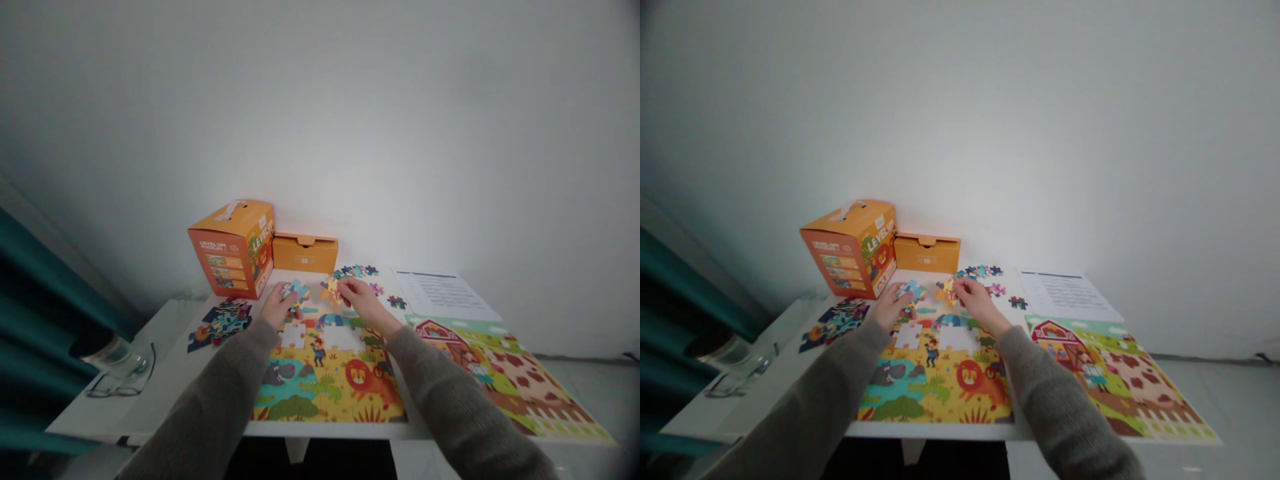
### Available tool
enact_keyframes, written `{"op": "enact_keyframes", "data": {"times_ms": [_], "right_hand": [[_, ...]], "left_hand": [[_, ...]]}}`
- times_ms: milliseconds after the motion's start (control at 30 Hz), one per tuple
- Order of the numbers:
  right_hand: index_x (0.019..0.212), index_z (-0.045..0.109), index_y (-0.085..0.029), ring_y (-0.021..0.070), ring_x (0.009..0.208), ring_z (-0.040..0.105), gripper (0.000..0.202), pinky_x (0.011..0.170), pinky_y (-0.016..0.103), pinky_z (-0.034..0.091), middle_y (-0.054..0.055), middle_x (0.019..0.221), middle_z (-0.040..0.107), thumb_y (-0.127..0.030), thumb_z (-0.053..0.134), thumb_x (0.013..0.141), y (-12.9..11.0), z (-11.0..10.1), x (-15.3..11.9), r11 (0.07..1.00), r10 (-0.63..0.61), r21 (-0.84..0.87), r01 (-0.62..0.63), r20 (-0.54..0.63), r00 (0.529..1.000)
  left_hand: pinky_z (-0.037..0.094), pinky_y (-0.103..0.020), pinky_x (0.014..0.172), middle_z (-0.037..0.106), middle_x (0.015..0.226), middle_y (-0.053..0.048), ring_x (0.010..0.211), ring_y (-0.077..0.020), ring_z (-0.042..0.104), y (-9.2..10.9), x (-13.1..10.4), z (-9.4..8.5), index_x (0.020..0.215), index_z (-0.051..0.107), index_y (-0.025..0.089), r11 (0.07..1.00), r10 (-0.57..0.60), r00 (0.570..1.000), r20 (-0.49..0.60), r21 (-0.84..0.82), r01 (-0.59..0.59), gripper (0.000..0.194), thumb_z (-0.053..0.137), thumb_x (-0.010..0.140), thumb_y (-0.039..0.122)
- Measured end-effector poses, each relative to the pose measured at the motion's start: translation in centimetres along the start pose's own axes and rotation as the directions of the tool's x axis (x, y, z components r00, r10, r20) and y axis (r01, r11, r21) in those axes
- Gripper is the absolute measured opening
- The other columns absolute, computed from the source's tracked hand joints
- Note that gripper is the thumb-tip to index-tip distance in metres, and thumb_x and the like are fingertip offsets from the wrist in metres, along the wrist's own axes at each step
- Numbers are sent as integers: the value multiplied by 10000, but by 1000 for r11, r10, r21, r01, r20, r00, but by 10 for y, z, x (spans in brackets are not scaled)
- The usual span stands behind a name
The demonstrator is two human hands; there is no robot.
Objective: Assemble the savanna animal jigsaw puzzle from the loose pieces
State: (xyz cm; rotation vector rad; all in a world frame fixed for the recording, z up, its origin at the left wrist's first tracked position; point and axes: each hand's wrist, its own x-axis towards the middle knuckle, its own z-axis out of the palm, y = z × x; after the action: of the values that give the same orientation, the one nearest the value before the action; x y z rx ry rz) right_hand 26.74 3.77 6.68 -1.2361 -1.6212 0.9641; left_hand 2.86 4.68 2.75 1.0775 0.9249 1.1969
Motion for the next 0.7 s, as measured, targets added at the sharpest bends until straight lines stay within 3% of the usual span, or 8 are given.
{"op": "enact_keyframes", "data": {"times_ms": [133, 300, 500, 700], "right_hand": [[803, 601, -180, 125, 633, 465, 280, 609, 235, 372, -20, 700, 545, -435, 528, 894, 10, -19, -18, 981, -42, -181, 64, 122, 992], [844, 671, -177, 150, 699, 514, 303, 657, 242, 396, 7, 755, 617, -389, 471, 928, 14, -32, -30, 938, -34, -325, 117, 250, 968], [898, 708, -180, 127, 622, 486, 199, 593, 227, 375, 1, 738, 630, -271, 535, 860, 22, -32, -42, 924, 26, -368, 100, 321, 947], [844, 702, -179, 116, 599, 445, 181, 558, 220, 341, -7, 708, 606, -257, 539, 857, 23, -32, -48, 924, 34, -369, 101, 344, 938]], "left_hand": [[502, -205, 412, 716, 826, -7, 474, -116, 627, -4, 4, -6, 998, 511, 223, 1000, 0, 992, -126, -9, -1, 440, 782, 709, 415], [492, -182, 400, 667, 806, 3, 609, -145, 657, -18, 11, -8, 924, 579, 204, 1000, 2, 992, -126, -6, -3, 347, 760, 672, 359], [486, -173, 405, 634, 758, 27, 563, -114, 595, -25, 14, -11, 895, 581, 201, 999, -15, 995, -96, -39, 12, 342, 764, 647, 349], [487, -172, 420, 630, 751, 36, 539, -102, 582, -21, 13, -10, 910, 578, 209, 999, -17, 995, -103, -40, 13, 337, 753, 649, 332]]}}
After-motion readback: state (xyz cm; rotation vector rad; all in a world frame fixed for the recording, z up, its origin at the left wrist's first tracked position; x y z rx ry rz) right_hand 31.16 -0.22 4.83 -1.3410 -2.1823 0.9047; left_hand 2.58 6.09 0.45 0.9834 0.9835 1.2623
